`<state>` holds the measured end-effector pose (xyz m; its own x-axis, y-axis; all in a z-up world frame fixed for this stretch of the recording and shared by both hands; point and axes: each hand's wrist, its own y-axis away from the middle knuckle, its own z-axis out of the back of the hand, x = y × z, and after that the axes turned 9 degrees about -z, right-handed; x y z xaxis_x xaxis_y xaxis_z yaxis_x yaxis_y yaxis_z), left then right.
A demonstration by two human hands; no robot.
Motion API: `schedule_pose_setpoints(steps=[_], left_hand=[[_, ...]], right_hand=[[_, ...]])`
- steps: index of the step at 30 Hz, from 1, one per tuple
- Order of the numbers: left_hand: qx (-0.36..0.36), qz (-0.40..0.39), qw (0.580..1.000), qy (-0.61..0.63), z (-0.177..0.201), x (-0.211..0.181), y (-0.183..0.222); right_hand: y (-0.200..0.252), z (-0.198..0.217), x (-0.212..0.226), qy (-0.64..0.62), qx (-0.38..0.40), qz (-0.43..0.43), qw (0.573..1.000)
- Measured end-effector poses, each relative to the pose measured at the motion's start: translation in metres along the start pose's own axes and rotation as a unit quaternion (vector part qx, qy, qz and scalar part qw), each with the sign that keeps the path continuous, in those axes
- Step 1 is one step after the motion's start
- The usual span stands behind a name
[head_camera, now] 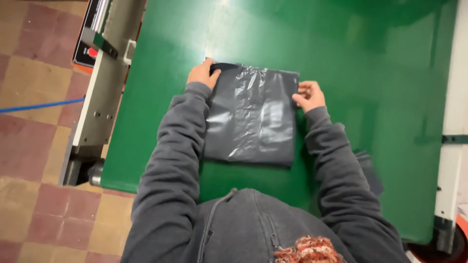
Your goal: Folding plastic bags and placing them into a storage crate.
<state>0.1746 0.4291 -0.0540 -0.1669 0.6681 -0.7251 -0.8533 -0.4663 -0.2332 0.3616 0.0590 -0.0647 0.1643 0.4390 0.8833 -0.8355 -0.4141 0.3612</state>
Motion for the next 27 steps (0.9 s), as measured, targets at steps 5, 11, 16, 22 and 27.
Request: schedule_pose_setpoints(steps=[5, 11, 16, 22, 27], left_hand=[[0.011, 0.039, 0.999, 0.003, -0.004, 0.000, 0.001], [-0.065, -0.124, 0.984, -0.109, 0.030, -0.078, 0.034], [0.119, 0.018, 0.975, 0.186, -0.003, -0.075, 0.081], [0.181, 0.312, 0.704, 0.612, 0.016, -0.042, 0.106], [0.101, 0.263, 0.590, 0.757, 0.004, 0.067, 0.158]], right_hand=[[-0.032, -0.013, 0.061, 0.268, -0.034, 0.236, 0.933], [-0.057, -0.035, 0.084, 0.474, 0.053, 0.015, 0.879], [-0.032, -0.053, 0.083, 0.538, 0.016, 0.112, 0.835], [0.113, -0.064, 0.117, 0.213, -0.055, 0.218, 0.951], [0.217, -0.065, 0.069, 0.323, -0.092, 0.408, 0.849]])
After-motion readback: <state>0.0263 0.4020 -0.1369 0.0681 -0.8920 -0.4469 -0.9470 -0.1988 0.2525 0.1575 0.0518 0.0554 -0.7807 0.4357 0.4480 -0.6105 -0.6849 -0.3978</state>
